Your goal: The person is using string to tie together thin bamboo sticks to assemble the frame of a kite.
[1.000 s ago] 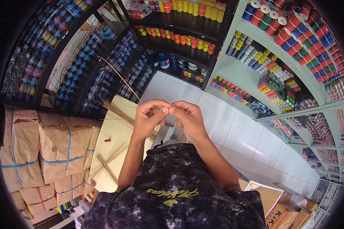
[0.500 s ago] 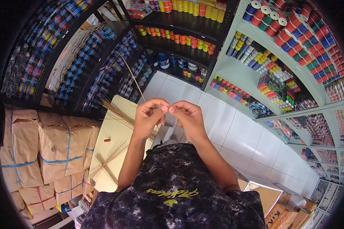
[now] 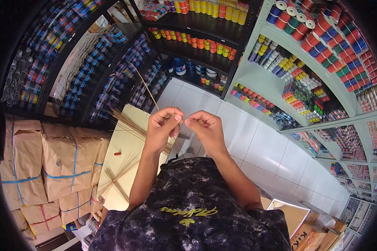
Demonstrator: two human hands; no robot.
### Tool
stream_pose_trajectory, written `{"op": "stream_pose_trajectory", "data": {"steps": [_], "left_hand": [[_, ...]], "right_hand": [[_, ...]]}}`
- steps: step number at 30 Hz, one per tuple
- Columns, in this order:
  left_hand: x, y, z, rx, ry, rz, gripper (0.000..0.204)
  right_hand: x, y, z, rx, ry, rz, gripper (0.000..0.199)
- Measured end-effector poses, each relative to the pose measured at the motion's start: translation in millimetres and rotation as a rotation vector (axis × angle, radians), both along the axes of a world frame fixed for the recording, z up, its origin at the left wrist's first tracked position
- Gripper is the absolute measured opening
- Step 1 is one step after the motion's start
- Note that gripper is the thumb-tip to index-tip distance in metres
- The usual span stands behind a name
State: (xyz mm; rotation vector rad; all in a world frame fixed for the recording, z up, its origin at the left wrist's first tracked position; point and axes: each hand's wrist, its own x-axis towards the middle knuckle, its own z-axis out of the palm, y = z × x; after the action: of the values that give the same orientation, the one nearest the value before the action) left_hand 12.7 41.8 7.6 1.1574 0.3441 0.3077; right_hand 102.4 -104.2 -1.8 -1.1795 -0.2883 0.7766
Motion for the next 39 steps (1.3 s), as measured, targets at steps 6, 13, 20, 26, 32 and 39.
{"op": "stream_pose_trajectory", "data": {"steps": [6,13,20,26,32,39], "left_hand": [[0,1,-2,0.001,-0.004,0.0,0.014],[1,2,4,-0.024,0.015,0.019,0.013],[0,4,1,-0.024,0.025,-0.023,0.013],[3,8,3,0.055,0.049,-0.017,0.011],[3,11,3,0.208,0.039,-0.003,0.01],[5,9,0,0.223,0.029,0.089,0.008]], "right_hand": [[-1,1,-2,0.006,-0.024,-0.02,0.007],[0,-1,-3,0.027,0.012,-0.064,0.006],[0,-1,-10,-0.01,-0.114,-0.168,0.007],[0,0,-7,-0.053,-0.291,-0.27,0.005],[2,-1,-3,-0.096,-0.4,-0.264,0.003],[-2,4,-14,-0.077,-0.36,-0.283,0.005]]}}
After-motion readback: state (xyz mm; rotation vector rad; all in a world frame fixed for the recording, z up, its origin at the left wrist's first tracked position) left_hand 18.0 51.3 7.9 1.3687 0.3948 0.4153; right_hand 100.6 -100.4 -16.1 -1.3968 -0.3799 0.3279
